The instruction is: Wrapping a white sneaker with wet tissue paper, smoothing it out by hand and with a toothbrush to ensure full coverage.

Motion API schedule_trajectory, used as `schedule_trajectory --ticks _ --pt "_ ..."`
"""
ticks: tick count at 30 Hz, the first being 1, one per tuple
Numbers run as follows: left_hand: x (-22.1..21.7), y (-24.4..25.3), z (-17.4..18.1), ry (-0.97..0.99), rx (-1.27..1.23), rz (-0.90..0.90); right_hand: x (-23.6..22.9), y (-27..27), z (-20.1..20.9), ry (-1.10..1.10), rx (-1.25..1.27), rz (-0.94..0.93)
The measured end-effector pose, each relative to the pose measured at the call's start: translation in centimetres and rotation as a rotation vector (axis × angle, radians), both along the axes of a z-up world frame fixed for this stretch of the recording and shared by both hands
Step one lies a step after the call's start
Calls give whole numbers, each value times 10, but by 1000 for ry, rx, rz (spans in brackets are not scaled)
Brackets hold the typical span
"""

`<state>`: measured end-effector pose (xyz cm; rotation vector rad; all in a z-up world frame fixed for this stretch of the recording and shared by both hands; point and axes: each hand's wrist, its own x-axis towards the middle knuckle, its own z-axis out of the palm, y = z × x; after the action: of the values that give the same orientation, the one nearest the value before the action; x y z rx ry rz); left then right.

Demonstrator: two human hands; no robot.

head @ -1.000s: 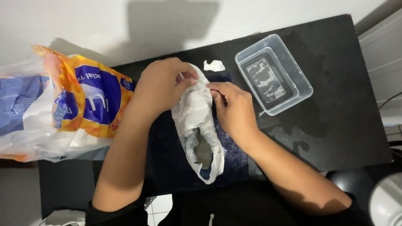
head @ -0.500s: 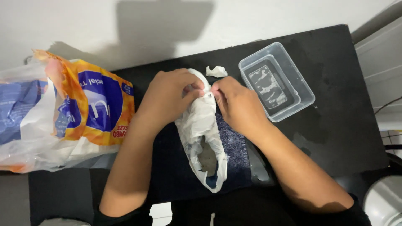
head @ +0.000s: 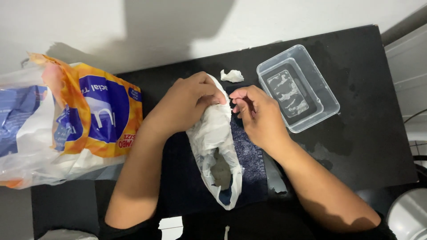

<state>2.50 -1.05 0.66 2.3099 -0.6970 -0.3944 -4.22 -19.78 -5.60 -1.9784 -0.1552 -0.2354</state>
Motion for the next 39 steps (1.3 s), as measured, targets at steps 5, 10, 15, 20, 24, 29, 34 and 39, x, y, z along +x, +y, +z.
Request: schedule_trajectory --ticks 5,10,15,20,24,29,34,39 --pt "-1 -2 6 2 12 -9 -4 2 4 -79 -22 -17" --pt "2 2 -1 -7 -7 14 -4 1 9 -148 -4 0" --pt "2 2 9 -40 46 -12 -4 -1 5 -151 55 29" --pt "0 3 12 -26 49 -27 -7 1 9 -187 -55 99" --pt "7 12 -5 -159 19 -11 -5 4 7 -72 78 24" --pt "12 22 -16 -360 28 232 -1 10 -8 36 119 -33" --pt "17 15 -27 171 174 368 8 14 -23 93 138 -68" --pt "16 19 -21 157 37 387 -1 12 1 59 229 -86"
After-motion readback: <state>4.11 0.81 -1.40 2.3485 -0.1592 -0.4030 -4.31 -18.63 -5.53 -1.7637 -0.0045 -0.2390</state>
